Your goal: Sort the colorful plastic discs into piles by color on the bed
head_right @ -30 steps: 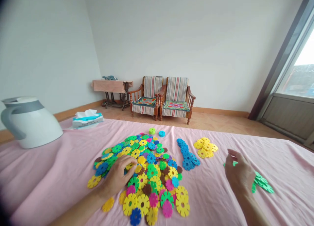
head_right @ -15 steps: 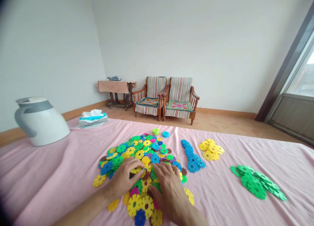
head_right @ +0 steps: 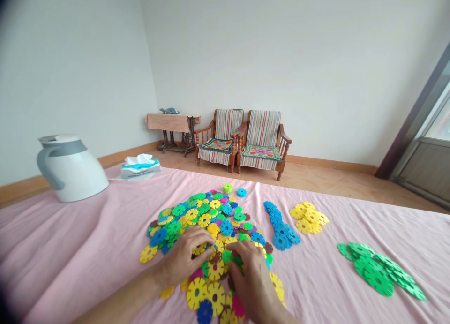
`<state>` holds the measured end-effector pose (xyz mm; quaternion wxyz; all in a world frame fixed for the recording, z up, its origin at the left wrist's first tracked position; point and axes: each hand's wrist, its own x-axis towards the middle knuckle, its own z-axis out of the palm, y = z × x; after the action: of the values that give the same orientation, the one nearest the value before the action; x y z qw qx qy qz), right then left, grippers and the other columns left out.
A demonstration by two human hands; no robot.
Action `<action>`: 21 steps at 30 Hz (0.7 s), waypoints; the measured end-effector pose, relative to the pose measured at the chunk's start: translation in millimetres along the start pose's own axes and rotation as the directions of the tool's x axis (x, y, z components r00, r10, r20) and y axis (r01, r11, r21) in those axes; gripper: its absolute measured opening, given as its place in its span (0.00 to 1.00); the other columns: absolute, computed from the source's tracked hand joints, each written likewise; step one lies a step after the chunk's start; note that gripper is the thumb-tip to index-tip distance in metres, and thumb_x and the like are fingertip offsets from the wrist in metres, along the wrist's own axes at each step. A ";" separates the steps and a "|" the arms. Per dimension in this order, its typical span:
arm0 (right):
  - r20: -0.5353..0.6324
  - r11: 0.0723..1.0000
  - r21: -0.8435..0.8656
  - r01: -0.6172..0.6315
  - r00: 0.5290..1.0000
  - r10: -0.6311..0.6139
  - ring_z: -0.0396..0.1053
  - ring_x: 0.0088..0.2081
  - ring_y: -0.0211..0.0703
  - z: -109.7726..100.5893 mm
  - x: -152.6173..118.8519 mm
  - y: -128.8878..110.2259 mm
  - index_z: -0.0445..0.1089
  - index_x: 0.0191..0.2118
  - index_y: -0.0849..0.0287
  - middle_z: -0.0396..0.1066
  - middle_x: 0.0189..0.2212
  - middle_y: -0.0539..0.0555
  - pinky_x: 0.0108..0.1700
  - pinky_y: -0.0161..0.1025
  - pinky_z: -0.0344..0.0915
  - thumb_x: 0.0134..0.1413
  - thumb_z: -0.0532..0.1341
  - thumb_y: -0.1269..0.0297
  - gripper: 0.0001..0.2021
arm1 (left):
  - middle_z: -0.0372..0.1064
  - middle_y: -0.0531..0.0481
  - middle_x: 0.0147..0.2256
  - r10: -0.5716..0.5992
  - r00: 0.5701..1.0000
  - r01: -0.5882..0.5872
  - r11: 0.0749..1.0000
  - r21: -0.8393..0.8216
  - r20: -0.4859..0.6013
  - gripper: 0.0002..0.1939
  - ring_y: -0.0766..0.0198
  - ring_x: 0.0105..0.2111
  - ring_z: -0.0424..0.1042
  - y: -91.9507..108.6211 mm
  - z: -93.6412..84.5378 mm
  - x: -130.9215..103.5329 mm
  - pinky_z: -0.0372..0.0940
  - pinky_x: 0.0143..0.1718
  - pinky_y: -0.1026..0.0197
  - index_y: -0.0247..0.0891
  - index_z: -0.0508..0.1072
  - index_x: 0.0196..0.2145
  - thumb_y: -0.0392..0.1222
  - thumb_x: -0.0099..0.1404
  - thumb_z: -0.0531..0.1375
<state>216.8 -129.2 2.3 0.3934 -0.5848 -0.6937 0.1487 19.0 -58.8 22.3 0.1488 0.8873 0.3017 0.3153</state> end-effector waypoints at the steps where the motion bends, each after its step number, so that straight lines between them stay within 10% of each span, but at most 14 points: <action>1: -0.006 0.999 0.051 -0.018 1.000 0.018 0.70 0.39 0.48 -1.4 1.2 0.0 0.72 0.41 0.53 0.73 0.35 0.53 0.43 0.45 0.66 0.54 0.57 0.66 0.10 | 0.73 0.50 0.34 0.001 1.000 -0.001 1.000 0.002 -0.001 0.05 0.58 0.38 0.70 -0.7 0.2 -0.3 0.62 0.44 0.56 0.41 0.74 0.36 0.41 0.66 0.58; 10: -0.358 0.964 0.191 -0.186 0.901 0.244 0.70 0.29 0.44 -51.1 20.8 47.4 0.71 0.43 0.61 0.70 0.27 0.52 0.34 0.39 0.66 0.52 0.55 0.56 0.18 | 0.73 0.50 0.34 0.025 0.999 -0.025 1.000 0.007 -0.020 0.04 0.59 0.38 0.70 -8.5 4.0 -0.9 0.63 0.44 0.57 0.41 0.73 0.36 0.38 0.65 0.58; 21: -0.810 0.689 0.054 -0.723 0.372 0.453 0.71 0.35 0.58 -169.4 -13.0 146.0 0.74 0.42 0.55 0.74 0.29 0.60 0.35 0.50 0.62 0.47 0.54 0.59 0.18 | 0.74 0.50 0.34 0.041 0.998 -0.040 0.999 0.031 -0.036 0.04 0.59 0.38 0.72 -8.5 4.9 2.1 0.65 0.43 0.57 0.41 0.73 0.35 0.38 0.65 0.57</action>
<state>440.2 -144.6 9.7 0.4711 -0.8519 -0.2074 -0.0965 19.8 -51.2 15.7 0.1233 0.8895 0.2910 0.3300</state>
